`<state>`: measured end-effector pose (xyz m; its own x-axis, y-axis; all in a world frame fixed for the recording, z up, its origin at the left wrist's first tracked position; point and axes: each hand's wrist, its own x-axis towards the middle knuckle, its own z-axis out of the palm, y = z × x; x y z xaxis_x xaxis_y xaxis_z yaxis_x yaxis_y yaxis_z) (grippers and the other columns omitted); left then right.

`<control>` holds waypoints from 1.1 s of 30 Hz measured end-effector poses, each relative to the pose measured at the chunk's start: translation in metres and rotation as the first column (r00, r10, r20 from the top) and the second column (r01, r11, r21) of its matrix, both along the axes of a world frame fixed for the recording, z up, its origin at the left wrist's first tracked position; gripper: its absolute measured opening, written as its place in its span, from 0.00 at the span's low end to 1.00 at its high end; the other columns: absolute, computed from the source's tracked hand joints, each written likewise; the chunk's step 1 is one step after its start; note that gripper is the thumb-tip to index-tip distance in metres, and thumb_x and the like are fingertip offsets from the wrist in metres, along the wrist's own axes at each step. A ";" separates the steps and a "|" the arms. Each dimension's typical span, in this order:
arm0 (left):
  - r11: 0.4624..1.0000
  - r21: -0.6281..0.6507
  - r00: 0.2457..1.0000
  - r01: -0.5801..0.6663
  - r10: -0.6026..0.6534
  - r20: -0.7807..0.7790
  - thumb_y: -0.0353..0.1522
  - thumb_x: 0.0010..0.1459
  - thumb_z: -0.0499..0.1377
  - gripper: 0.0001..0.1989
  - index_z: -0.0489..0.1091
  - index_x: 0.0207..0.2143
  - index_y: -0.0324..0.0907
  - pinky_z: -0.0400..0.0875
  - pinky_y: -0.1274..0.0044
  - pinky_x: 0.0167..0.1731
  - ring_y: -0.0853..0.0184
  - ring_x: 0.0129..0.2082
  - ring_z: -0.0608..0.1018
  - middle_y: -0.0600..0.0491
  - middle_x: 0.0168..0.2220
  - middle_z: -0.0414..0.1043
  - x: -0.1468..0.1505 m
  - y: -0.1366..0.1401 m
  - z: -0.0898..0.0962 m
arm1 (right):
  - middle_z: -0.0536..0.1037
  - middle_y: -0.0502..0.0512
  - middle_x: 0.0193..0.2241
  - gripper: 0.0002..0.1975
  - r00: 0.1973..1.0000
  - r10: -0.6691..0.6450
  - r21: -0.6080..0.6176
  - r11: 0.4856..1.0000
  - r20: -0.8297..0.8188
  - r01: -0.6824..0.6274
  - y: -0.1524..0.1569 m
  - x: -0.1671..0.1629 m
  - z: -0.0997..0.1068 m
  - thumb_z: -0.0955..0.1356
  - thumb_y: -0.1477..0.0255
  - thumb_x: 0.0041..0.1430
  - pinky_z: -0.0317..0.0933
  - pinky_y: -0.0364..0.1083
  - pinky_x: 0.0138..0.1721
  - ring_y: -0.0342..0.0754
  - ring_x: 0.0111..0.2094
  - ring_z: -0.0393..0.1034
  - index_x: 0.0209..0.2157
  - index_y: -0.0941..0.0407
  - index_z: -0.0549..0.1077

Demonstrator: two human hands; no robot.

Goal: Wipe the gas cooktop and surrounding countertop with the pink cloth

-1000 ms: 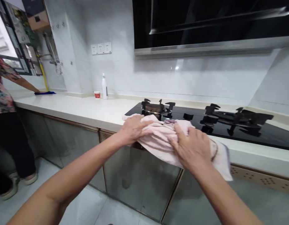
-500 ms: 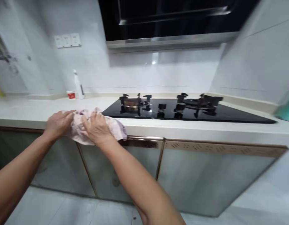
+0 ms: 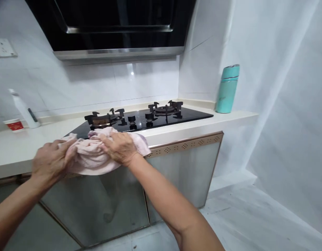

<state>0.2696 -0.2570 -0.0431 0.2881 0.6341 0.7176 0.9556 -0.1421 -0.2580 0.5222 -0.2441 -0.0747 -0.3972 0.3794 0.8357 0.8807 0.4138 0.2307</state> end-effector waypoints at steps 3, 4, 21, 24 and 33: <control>0.988 -0.001 0.987 0.153 -0.152 -0.060 0.47 0.68 0.39 0.29 0.69 0.60 0.47 0.66 0.63 0.43 0.52 0.43 0.74 0.42 0.49 0.74 0.068 0.002 0.000 | 0.79 0.57 0.42 0.25 0.995 -0.059 0.094 0.993 -0.077 0.066 -0.001 0.065 -0.008 0.55 0.55 0.72 0.52 0.49 0.42 0.50 0.39 0.67 0.59 0.50 0.70; 0.980 -0.003 0.977 0.201 -0.200 -0.078 0.46 0.68 0.40 0.28 0.68 0.60 0.47 0.66 0.64 0.43 0.53 0.43 0.74 0.42 0.49 0.74 0.090 0.003 0.000 | 0.79 0.57 0.42 0.25 0.991 -0.081 0.119 0.988 -0.109 0.094 -0.002 0.088 -0.011 0.55 0.56 0.72 0.53 0.49 0.43 0.50 0.40 0.68 0.57 0.52 0.72; 0.381 -0.215 0.403 0.899 -0.534 0.743 0.40 0.55 0.59 0.43 0.42 0.68 0.46 0.68 0.62 0.55 0.53 0.60 0.69 0.38 0.69 0.49 0.264 0.017 0.028 | 0.77 0.61 0.51 0.27 0.834 -0.279 -0.247 0.953 -0.477 0.177 -0.032 0.180 0.006 0.53 0.57 0.70 0.56 0.51 0.49 0.55 0.51 0.69 0.60 0.55 0.66; 0.427 -0.132 0.283 0.894 -0.312 0.907 0.40 0.60 0.52 0.34 0.46 0.66 0.45 0.70 0.64 0.53 0.58 0.56 0.73 0.39 0.64 0.57 0.245 0.024 0.038 | 0.61 0.63 0.65 0.33 0.850 -0.267 -0.266 0.951 -0.453 0.156 -0.036 0.142 0.009 0.60 0.49 0.64 0.49 0.59 0.58 0.60 0.62 0.57 0.65 0.51 0.59; 0.610 -0.264 0.657 0.747 -0.621 0.428 0.50 0.63 0.46 0.26 0.71 0.49 0.43 0.68 0.66 0.52 0.58 0.48 0.75 0.47 0.47 0.74 0.200 0.028 0.052 | 0.69 0.58 0.54 0.21 0.930 -0.210 -0.152 0.974 -0.300 0.171 -0.035 0.120 0.009 0.66 0.58 0.59 0.52 0.55 0.52 0.56 0.51 0.62 0.53 0.47 0.74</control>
